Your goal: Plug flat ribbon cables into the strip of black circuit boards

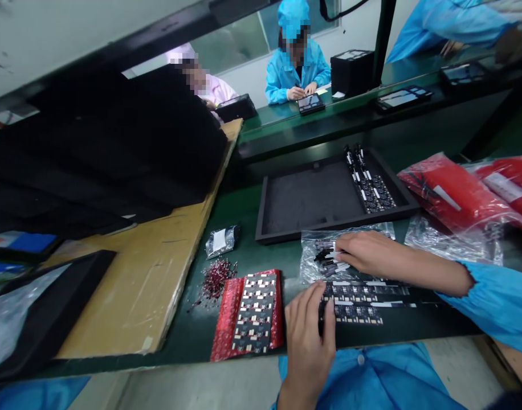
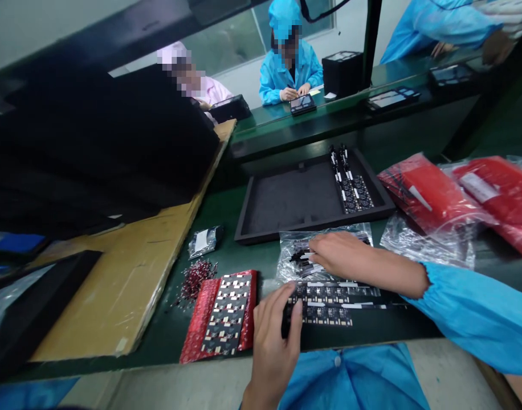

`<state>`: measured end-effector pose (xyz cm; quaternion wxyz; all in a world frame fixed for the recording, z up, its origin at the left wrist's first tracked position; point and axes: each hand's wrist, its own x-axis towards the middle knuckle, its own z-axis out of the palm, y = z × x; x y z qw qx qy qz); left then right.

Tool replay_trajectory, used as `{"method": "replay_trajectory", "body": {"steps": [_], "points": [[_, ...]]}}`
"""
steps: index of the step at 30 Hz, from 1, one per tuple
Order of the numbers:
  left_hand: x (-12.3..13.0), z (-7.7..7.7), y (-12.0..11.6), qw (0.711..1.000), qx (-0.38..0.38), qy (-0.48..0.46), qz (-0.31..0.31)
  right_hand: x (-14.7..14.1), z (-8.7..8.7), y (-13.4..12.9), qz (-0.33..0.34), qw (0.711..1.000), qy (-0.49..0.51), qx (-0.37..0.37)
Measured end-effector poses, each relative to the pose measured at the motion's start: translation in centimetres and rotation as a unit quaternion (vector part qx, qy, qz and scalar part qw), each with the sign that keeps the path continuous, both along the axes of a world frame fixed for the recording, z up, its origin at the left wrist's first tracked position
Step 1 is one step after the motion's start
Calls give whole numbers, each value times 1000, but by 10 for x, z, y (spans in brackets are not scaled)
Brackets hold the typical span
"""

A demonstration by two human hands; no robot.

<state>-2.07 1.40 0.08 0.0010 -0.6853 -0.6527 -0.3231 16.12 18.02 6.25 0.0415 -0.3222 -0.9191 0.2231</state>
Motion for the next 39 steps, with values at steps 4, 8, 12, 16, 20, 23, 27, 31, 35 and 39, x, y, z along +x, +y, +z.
{"method": "replay_trajectory", "body": {"steps": [4,8,12,16,20,23,27,31,35,39], "points": [[-10,-9,-15,1000,19,20,0,0,-7,-3,12,999,-4,34],[-17,-13,-27,997,11,70,-29,3,-14,-5,32,998,-1,62],[-20,-14,-30,988,2,135,-77,2,-20,-3,37,996,7,81],[-20,-12,-31,982,6,160,-100,8,-12,-8,6,996,43,84],[-23,-11,-37,974,20,181,-139,30,4,-52,-38,993,115,17],[-28,-13,-44,959,28,206,-192,51,-10,-109,-101,921,216,-307],[-36,-18,-52,949,30,203,-240,63,-66,-177,-113,760,199,-608],[-41,-13,-57,938,55,203,-275,55,-108,-206,-206,731,256,-598],[-41,5,-59,924,70,233,-294,49,-117,-213,-287,712,331,-548],[-39,11,-62,913,80,249,-315,45,-114,-216,-336,703,375,-503]]}}
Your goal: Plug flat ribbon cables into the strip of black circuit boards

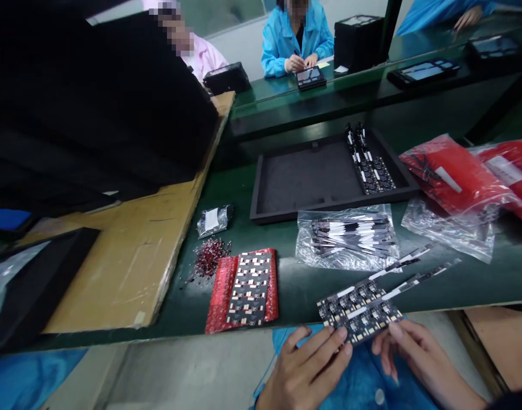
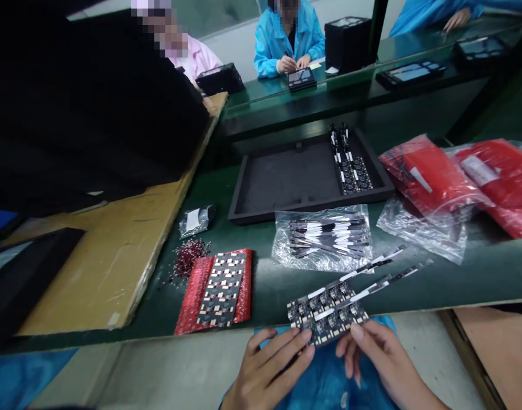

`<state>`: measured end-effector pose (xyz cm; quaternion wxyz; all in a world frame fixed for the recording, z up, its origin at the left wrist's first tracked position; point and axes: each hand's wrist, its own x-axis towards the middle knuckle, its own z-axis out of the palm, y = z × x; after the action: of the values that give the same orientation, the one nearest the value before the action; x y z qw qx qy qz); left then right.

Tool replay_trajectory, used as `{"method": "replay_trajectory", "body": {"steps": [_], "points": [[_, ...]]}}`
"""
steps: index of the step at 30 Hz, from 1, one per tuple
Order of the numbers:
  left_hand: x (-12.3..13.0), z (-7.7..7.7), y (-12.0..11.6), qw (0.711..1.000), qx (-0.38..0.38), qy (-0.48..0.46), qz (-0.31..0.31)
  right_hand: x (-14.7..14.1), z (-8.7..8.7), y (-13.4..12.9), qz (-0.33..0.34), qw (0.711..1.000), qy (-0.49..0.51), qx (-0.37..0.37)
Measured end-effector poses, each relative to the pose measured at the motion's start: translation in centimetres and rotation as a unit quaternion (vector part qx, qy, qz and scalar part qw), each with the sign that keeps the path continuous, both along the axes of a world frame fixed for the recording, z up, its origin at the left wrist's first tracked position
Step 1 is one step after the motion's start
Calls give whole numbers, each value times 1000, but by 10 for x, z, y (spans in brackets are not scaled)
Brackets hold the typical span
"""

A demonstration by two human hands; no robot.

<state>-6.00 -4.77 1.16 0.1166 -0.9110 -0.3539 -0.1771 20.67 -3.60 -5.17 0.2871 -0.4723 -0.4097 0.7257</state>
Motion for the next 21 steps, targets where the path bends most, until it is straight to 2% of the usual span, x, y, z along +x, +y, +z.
{"method": "replay_trajectory", "body": {"steps": [3,5,7,9,12,14,16,18,21], "points": [[2,-8,-3,1000,-17,-22,11,-2,5,-1,-41,999,-12,17],[3,-14,-4,995,-23,-91,30,-3,10,-2,-53,998,-23,33],[7,-17,-3,979,-53,-177,82,-3,16,-4,-55,997,-35,52],[12,-17,0,945,-115,-257,168,-2,23,-7,-50,995,-51,73],[20,-13,9,865,-234,-358,263,2,34,-9,-34,990,-77,110],[24,-12,16,813,-326,-402,267,6,43,-8,-25,986,-96,135],[28,-14,22,780,-388,-424,249,12,51,-3,-19,979,-118,162],[31,-16,27,770,-412,-432,226,18,58,2,-19,971,-143,190],[37,-18,32,765,-425,-446,185,27,62,11,-53,953,-204,216]]}}
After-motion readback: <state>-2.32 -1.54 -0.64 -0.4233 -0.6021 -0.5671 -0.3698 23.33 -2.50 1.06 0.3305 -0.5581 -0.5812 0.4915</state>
